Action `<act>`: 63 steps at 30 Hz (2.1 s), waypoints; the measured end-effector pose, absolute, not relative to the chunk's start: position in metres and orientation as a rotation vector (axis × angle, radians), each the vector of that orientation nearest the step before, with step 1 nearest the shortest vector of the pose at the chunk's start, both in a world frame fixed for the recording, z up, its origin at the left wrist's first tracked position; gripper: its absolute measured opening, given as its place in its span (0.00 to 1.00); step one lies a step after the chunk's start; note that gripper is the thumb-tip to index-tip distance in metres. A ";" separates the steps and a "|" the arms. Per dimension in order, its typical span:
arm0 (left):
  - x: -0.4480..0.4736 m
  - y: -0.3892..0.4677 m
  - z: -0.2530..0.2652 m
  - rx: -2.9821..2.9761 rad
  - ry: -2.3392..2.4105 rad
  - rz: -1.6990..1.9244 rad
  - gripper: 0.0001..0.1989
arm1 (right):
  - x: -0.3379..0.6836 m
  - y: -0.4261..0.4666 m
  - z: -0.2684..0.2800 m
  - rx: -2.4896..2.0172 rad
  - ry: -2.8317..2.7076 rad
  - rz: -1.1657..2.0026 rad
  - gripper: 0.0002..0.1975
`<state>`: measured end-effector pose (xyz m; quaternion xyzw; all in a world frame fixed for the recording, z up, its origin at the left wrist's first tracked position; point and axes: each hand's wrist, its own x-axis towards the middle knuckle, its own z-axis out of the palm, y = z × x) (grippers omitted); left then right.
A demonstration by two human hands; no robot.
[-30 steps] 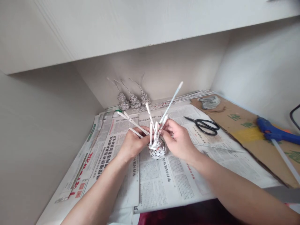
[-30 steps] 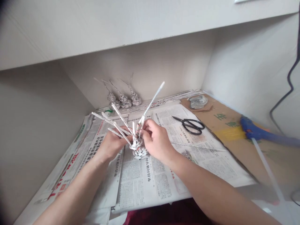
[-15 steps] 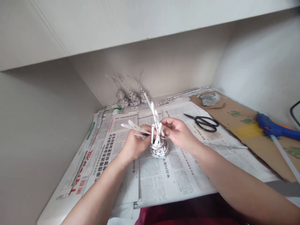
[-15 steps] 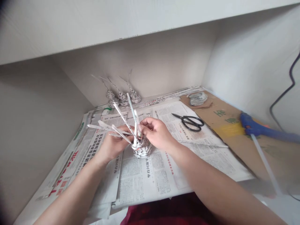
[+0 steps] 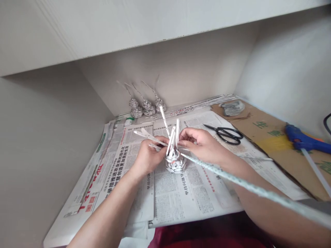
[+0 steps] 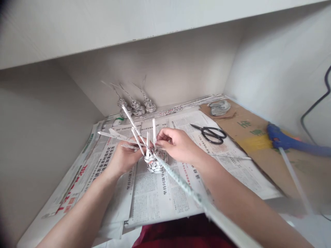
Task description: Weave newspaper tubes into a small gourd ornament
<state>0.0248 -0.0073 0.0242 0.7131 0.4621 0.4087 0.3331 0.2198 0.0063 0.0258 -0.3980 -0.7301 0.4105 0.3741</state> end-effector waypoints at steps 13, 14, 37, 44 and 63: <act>0.017 -0.006 0.030 2.321 0.958 0.979 0.09 | 0.209 0.006 0.016 -0.899 -1.896 1.024 0.04; 0.016 -0.006 0.030 2.331 0.958 0.985 0.09 | 0.209 0.006 0.015 -0.904 -1.904 1.001 0.04; 0.018 -0.011 0.025 2.218 0.999 1.229 0.03 | 0.202 0.003 0.012 -0.646 -1.858 0.754 0.08; 0.023 -0.009 0.025 1.887 1.068 1.209 0.10 | 0.197 0.005 0.007 -0.512 -1.877 0.573 0.07; 0.023 -0.015 0.033 1.897 1.019 1.085 0.01 | 0.203 -0.002 0.011 -0.772 -2.077 -0.025 0.08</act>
